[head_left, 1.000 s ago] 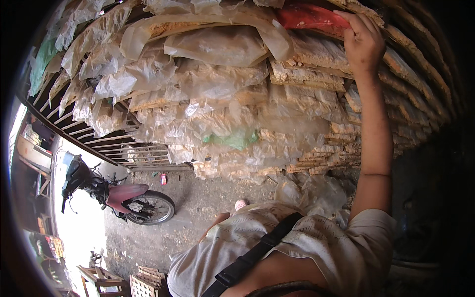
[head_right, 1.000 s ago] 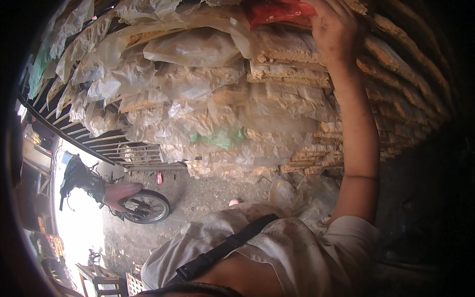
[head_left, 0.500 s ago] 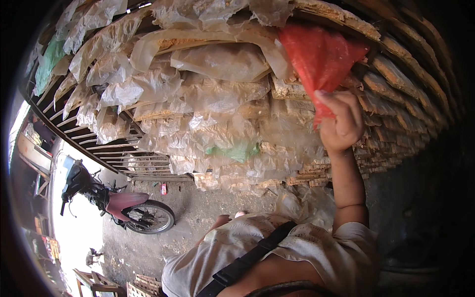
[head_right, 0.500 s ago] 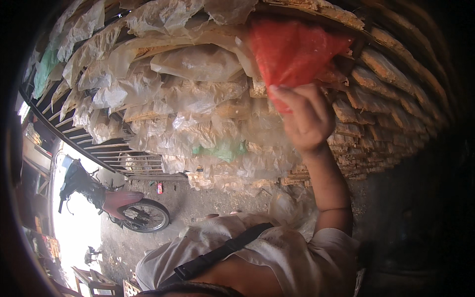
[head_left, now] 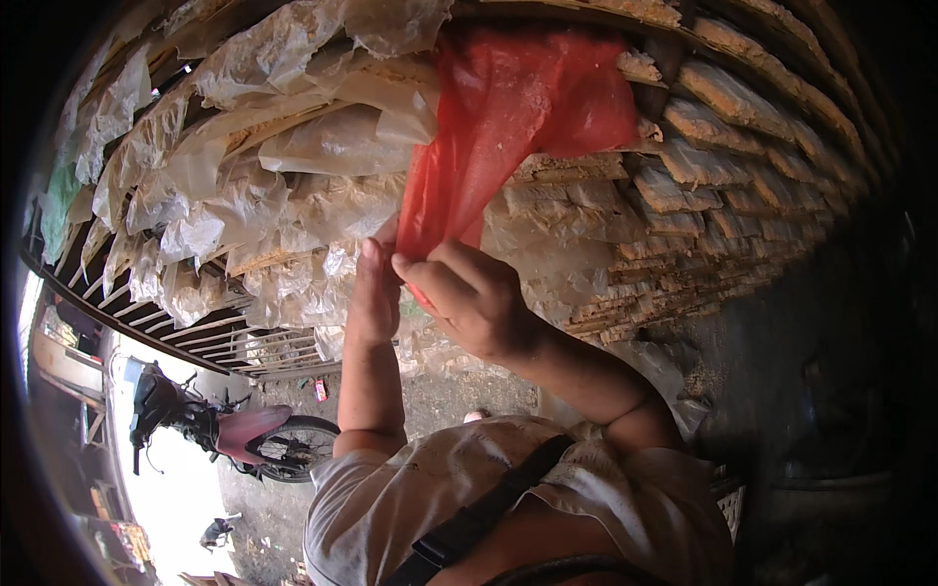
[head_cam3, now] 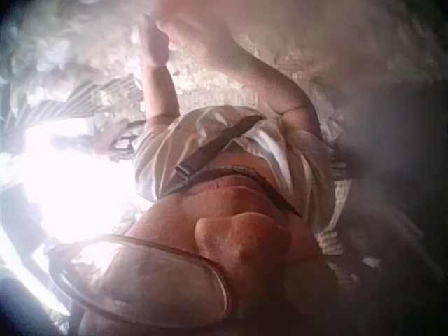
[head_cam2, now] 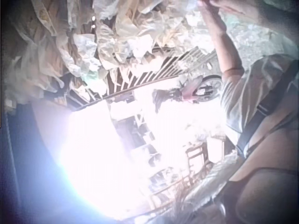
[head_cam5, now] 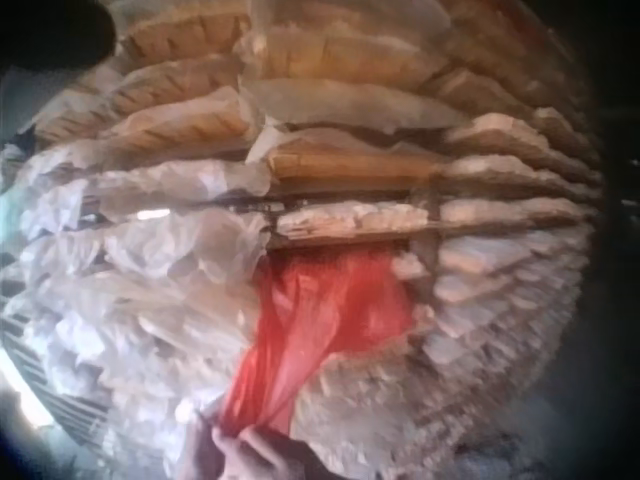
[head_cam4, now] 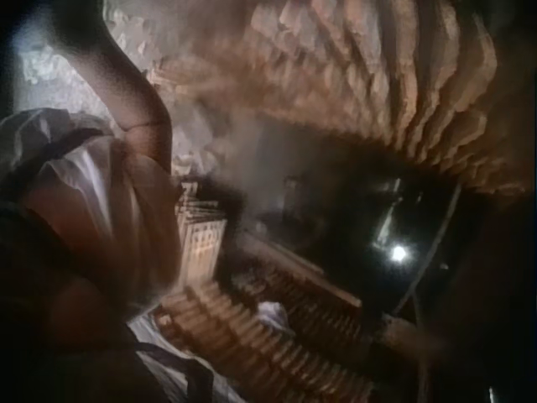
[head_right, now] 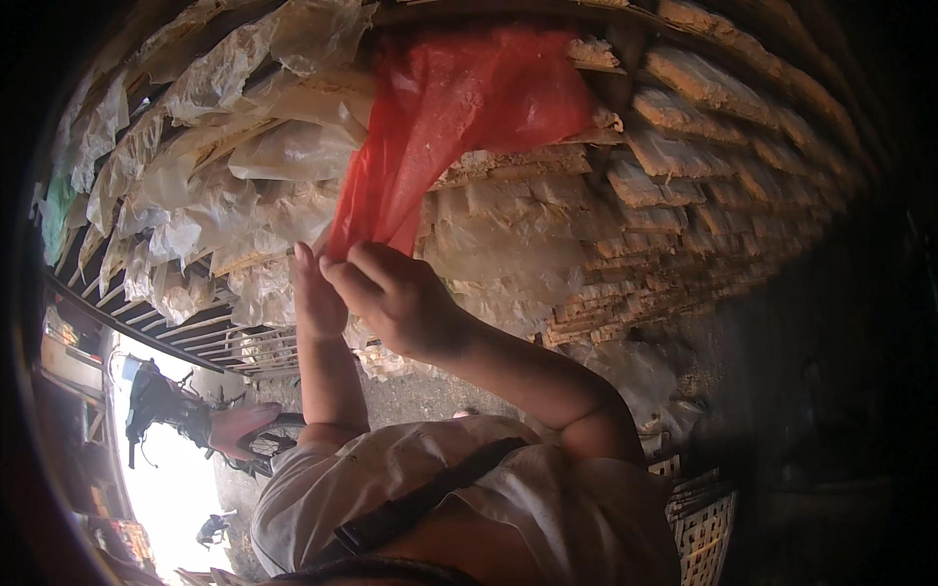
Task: The person repeatedly lifts and adjusts plastic-wrapped flat packages stacked on a wooden rack, occasionally using a red plastic bag to separate layers. The person handles the packages one at a time, shifting them within the stack.
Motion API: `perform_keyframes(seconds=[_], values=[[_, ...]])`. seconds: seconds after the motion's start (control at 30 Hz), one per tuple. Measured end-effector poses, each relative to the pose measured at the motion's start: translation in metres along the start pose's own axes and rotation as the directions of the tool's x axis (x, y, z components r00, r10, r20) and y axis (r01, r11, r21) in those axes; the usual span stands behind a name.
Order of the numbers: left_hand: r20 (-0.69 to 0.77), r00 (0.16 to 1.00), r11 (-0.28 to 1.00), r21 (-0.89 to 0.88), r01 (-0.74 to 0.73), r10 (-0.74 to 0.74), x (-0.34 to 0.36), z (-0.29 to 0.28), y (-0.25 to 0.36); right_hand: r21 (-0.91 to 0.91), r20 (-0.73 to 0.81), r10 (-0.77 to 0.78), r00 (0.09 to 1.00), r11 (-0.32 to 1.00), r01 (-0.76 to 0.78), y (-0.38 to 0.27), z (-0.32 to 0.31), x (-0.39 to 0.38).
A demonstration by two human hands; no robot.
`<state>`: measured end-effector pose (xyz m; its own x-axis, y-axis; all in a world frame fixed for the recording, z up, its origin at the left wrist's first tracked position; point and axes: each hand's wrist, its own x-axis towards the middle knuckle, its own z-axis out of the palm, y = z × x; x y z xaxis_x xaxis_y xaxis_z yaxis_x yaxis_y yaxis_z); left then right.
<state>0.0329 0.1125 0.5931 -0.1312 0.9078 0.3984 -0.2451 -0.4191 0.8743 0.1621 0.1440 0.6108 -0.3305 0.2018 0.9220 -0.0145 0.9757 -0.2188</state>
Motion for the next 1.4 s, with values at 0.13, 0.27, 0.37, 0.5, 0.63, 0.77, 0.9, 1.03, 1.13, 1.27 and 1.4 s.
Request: perform_keyframes(seconds=[0.13,0.27,0.37,0.5,0.63,0.77,0.9,1.03,1.13,1.27,1.4], values=[[0.005,0.99,0.99,0.02,0.14,-0.14,0.037,0.008,0.029,-0.214,0.264,0.006,0.965,0.975,0.053,-0.013,0.007,-0.002],[0.026,0.988,0.981,0.124,0.15,-0.154,0.052,0.004,0.037,0.2,0.313,-0.038,0.949,0.979,-0.026,0.001,-0.044,0.006],[-0.062,0.99,0.992,-0.022,0.127,-0.128,0.042,0.006,0.026,0.264,-0.3,0.555,0.776,0.83,-0.492,0.057,-0.106,0.03],[-0.089,0.981,0.985,-0.023,0.169,-0.171,0.035,0.011,0.003,0.358,-0.193,0.869,0.456,0.495,-0.792,0.145,-0.159,0.04],[-0.066,0.991,0.978,0.169,0.125,-0.115,0.027,0.015,0.003,0.49,-0.017,0.891,0.453,0.403,-0.773,0.165,-0.166,0.05],[-0.056,0.998,0.896,0.441,0.045,-0.022,0.022,0.029,0.012,0.598,0.062,0.898,0.435,0.315,-0.737,0.188,-0.168,0.048],[-0.043,0.994,0.809,0.585,-0.053,0.096,0.01,0.051,0.02,0.616,0.045,0.928,0.37,0.266,-0.741,0.185,-0.165,0.051],[-0.077,0.987,0.735,0.676,-0.053,0.142,-0.009,0.059,0.023,0.66,0.049,0.903,0.426,0.291,-0.692,0.189,-0.162,0.051],[-0.097,0.983,0.768,0.637,-0.059,0.156,-0.021,0.07,0.02,0.675,0.014,0.92,0.391,0.279,-0.682,0.189,-0.16,0.053],[-0.069,0.983,0.699,0.711,-0.071,0.169,-0.035,0.08,0.022,0.685,-0.005,0.92,0.392,0.289,-0.669,0.206,-0.167,0.046],[0.218,0.975,0.833,0.531,-0.156,0.044,-0.072,0.095,0.042,0.671,0.032,0.925,0.378,0.26,-0.694,0.215,-0.16,0.039]])
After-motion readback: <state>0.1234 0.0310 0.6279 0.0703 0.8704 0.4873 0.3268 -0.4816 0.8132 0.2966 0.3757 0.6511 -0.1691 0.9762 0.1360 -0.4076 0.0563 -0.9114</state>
